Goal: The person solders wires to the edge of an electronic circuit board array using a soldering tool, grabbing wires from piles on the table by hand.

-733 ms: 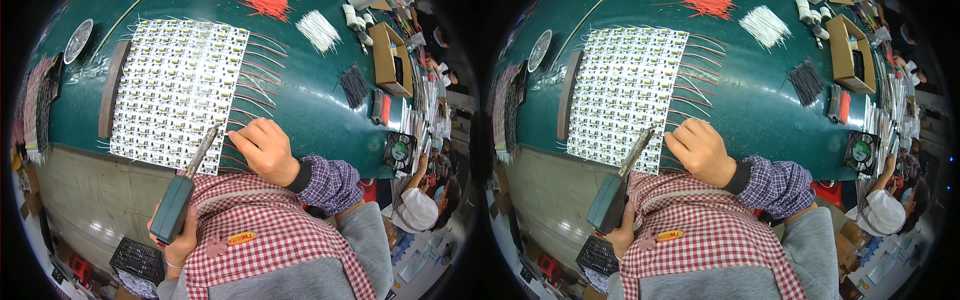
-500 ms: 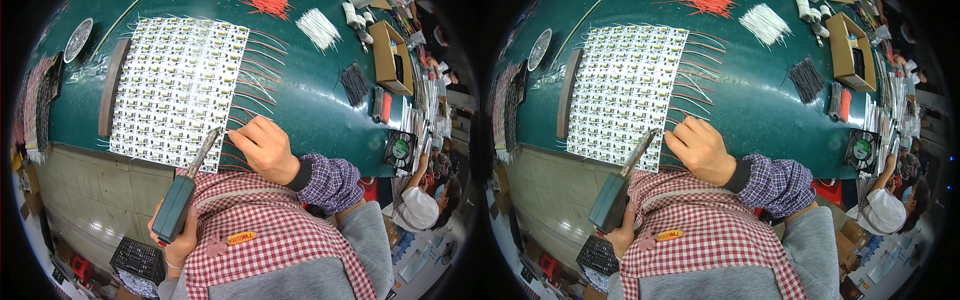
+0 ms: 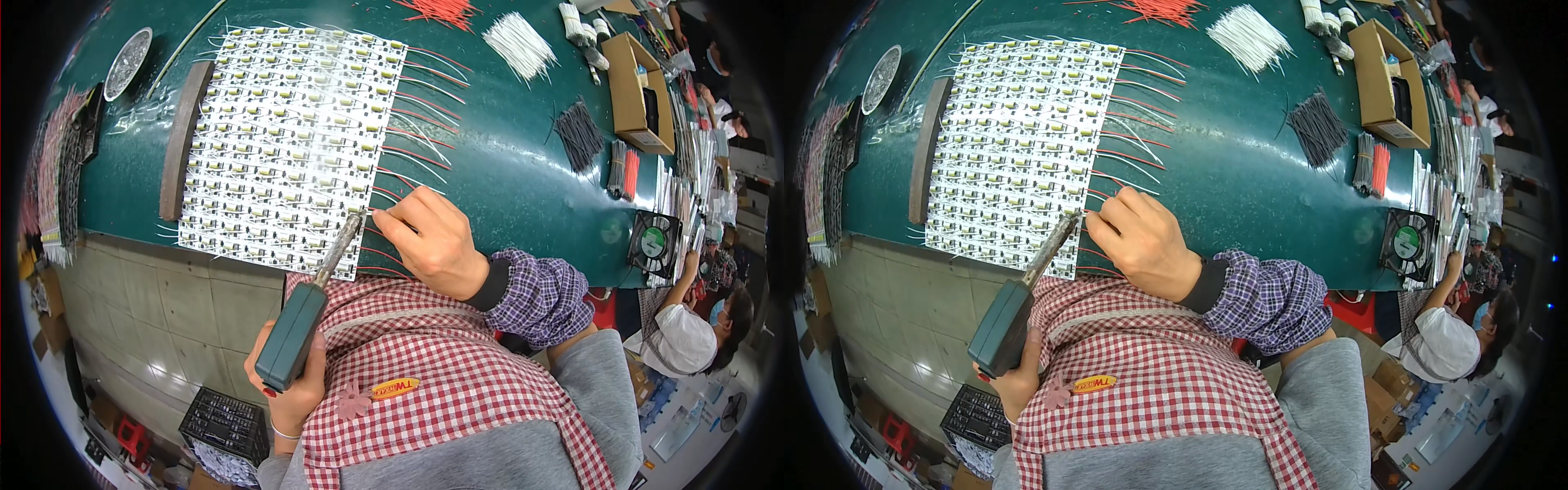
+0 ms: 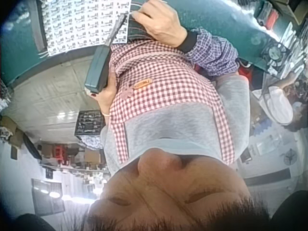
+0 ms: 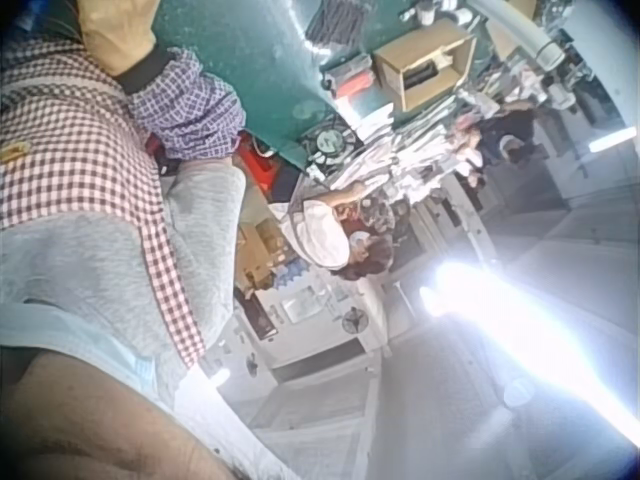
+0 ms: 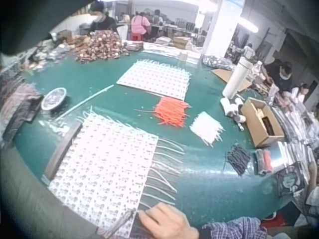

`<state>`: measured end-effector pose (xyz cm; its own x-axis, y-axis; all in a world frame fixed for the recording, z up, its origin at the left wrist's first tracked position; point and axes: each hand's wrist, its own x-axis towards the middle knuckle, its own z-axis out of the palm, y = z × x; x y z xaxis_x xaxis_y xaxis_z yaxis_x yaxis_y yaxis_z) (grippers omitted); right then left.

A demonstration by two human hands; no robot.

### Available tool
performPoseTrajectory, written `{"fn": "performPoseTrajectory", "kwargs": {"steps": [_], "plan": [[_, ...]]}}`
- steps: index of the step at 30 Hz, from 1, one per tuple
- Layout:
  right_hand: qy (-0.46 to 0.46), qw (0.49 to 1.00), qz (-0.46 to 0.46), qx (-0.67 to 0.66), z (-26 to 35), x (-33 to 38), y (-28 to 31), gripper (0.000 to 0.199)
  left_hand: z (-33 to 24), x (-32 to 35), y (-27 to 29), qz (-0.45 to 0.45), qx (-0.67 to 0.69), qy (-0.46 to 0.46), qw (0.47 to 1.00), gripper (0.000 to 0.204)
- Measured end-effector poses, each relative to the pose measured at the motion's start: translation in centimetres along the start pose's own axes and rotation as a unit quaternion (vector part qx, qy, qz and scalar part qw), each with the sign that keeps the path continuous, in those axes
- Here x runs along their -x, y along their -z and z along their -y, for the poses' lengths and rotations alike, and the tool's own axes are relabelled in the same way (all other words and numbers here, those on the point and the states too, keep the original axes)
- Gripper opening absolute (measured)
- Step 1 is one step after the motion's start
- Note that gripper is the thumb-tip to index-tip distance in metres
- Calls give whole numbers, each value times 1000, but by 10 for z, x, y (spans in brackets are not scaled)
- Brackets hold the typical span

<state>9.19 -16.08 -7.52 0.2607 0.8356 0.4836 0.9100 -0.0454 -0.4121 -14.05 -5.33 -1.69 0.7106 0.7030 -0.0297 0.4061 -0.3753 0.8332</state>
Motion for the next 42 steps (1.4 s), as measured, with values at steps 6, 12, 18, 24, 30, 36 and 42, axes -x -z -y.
{"fn": "performPoseTrajectory", "kwargs": {"steps": [6, 12, 18, 24, 30, 36, 42], "plan": [[-9, 1000, -10, -14, 1, -2, 1, 28, 6, 8, -3, -34, 33, 15, 999, 18], [-5, 1000, -6, 2, 2, -2, 0, 24, 10, 16, 3, -46, 16, 28, 998, 21], [-1, 998, -56, -12, 3, -4, -1, 30, 11, 20, 1, -63, 36, 26, 997, 22], [-8, 1000, -6, -12, 14, 7, 4, 24, 6, 17, 8, -22, -7, -16, 1000, 20], [-14, 999, -1, -29, 17, 9, 1, 22, 8, 22, 7, -32, 19, -8, 999, 20], [-15, 1000, 0, -26, 18, 9, 1, 22, 6, 20, 8, 0, 12, -3, 1000, 19], [-8, 1000, -6, -21, 17, 10, -2, 23, 6, 20, 7, 3, 6, -4, 1000, 16]]}}
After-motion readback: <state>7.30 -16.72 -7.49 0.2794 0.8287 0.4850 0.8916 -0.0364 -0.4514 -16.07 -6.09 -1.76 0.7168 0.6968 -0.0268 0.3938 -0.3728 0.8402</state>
